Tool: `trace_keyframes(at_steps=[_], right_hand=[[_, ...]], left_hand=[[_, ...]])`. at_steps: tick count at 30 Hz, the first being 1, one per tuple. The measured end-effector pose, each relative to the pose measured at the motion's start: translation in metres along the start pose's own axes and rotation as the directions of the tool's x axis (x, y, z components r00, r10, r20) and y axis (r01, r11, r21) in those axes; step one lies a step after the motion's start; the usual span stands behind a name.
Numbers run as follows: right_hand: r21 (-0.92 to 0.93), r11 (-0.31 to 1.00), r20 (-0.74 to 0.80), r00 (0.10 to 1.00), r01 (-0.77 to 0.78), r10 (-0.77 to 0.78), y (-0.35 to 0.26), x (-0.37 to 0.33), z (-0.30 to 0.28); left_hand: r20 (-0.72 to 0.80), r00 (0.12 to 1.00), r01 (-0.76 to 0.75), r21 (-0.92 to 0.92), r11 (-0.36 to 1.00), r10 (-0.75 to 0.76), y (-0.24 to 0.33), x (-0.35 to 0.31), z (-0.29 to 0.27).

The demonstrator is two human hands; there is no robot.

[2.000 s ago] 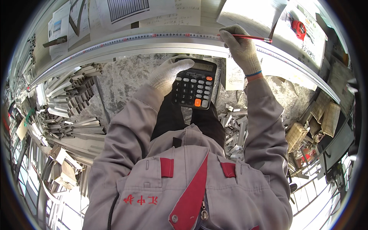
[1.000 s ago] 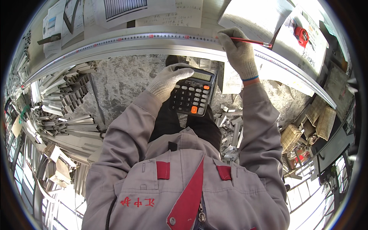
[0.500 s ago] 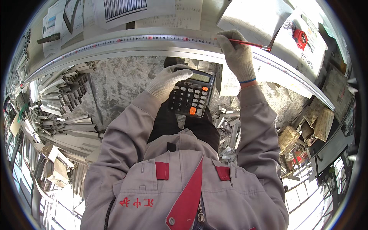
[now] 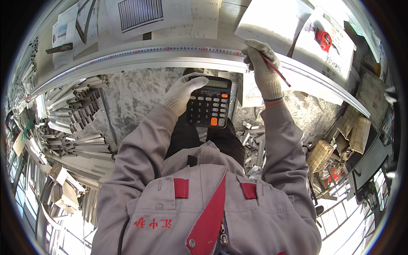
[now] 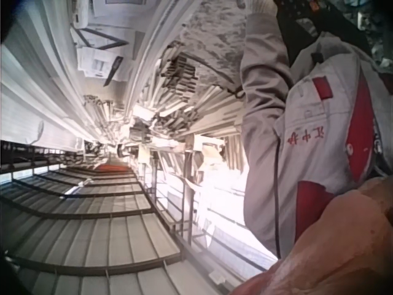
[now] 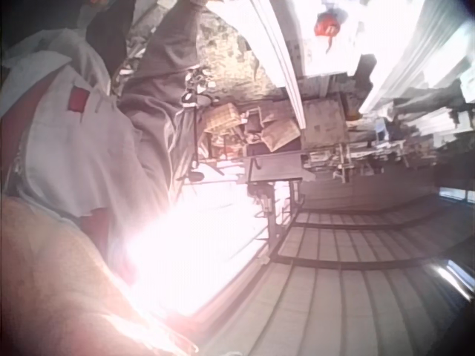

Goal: The person repeatedly measures a long metal profile with a tape measure, records values on paper with a pencil, and uses a calculator to perform calculations. The person alternates between measuring, writing, and calculating throughout the clip.

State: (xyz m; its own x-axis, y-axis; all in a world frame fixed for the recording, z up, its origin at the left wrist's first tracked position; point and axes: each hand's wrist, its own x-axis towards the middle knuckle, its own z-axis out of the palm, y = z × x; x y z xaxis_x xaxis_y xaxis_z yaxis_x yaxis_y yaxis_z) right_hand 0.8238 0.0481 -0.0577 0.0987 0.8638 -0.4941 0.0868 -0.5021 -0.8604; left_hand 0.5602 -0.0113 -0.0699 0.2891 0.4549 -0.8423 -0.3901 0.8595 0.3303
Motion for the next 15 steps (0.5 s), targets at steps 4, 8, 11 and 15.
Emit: trace_keyframes(at_steps=[4, 8, 11, 15], right_hand=[[0.134, 0.988, -0.081, 0.993, -0.078, 0.090, 0.009, -0.053, 0.002], [0.209, 0.939, 0.056, 0.962, -0.272, 0.267, 0.015, -0.104, 0.012], [0.213, 0.913, 0.166, 0.934, -0.348, 0.317, 0.014, -0.124, 0.026], [0.160, 0.919, 0.120, 0.931, -0.361, 0.345, 0.004, -0.131, 0.037]], left_hand=[[-0.040, 0.996, -0.079, -0.022, 0.997, 0.078, 0.010, -0.007, 0.002], [-0.074, 0.980, -0.183, 0.012, 0.983, 0.184, 0.021, -0.012, 0.010], [-0.106, 0.967, -0.231, 0.003, 0.973, 0.230, 0.026, -0.015, 0.020], [-0.095, 0.955, -0.276, 0.063, 0.959, 0.281, 0.033, -0.019, 0.028]])
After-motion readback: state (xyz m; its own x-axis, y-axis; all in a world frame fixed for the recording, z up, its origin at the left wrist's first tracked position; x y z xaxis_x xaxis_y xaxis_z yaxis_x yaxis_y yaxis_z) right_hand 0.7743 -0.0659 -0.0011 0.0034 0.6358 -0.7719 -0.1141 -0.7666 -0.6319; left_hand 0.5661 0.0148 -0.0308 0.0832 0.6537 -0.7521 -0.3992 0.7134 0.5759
